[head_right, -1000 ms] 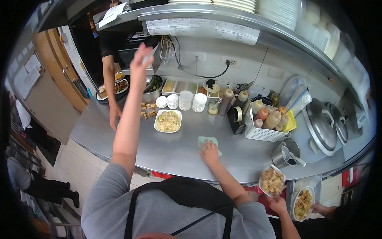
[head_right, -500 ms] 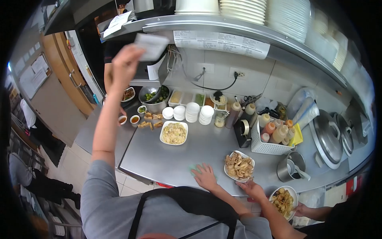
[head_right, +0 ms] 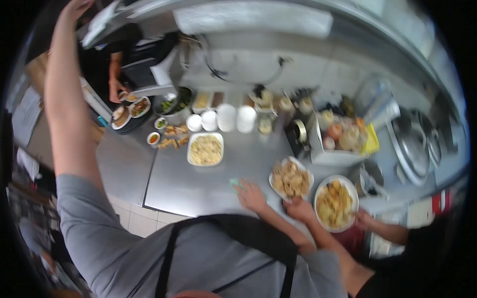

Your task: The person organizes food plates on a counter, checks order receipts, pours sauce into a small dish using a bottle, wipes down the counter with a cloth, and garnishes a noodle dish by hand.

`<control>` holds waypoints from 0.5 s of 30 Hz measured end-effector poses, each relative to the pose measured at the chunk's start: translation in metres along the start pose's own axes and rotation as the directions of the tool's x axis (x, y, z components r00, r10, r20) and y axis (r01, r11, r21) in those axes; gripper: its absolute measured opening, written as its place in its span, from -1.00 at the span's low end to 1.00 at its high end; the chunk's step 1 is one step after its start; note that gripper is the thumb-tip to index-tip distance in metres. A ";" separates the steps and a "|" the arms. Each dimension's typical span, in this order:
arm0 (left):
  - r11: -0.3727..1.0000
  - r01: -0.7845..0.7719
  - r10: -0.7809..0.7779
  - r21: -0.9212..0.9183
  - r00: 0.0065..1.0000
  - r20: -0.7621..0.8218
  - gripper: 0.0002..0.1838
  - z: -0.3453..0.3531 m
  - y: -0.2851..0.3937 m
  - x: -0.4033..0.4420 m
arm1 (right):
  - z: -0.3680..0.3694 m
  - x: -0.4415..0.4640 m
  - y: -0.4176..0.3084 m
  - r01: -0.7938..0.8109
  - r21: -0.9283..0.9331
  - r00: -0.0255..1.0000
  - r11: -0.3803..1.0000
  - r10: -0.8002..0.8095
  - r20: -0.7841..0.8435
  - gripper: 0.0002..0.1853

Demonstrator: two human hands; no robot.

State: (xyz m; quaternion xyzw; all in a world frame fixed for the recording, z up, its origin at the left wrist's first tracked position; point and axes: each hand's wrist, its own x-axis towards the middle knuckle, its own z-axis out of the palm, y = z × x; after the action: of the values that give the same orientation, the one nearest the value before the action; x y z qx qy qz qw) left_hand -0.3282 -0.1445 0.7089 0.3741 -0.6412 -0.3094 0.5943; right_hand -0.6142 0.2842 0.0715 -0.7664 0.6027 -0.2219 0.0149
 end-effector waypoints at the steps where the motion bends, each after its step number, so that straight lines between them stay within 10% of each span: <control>1: 0.987 0.028 -0.053 0.161 0.987 0.154 -0.70 -0.009 -0.017 0.012 | 0.001 0.001 0.001 -0.013 0.016 1.000 1.000 0.013 -0.007 -0.59; 5: 0.822 -0.108 -0.232 0.560 0.833 0.502 -0.58 -0.033 -0.070 0.033 | 0.005 0.013 0.010 -0.026 0.002 0.999 1.000 0.026 -0.031 -0.58; 8: 0.556 -0.432 0.144 0.710 0.891 0.430 -0.42 -0.061 -0.098 0.087 | 0.007 0.026 0.016 -0.066 -0.015 0.997 0.998 0.065 -0.043 -0.57; 11: 0.200 -0.225 0.502 0.954 0.859 0.098 -0.51 -0.006 -0.054 -0.059 | 0.013 0.025 0.013 -0.105 -0.009 0.994 0.994 0.105 -0.014 -0.57; 14: 0.256 -0.357 0.656 0.899 0.747 0.110 -0.60 0.060 -0.040 -0.196 | 0.007 0.003 0.010 -0.092 -0.013 0.996 0.996 0.092 -0.013 -0.58; 15: 0.058 -0.668 0.862 0.742 0.408 0.300 -0.76 0.074 -0.047 -0.226 | 0.003 -0.006 0.007 -0.055 -0.013 0.998 0.998 0.055 -0.012 -0.60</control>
State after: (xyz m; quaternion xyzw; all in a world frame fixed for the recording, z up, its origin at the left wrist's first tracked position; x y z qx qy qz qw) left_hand -0.3930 0.0188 0.5417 0.2196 -0.7275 0.4136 0.5015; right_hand -0.6208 0.2873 0.0645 -0.7484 0.6249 -0.2219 0.0126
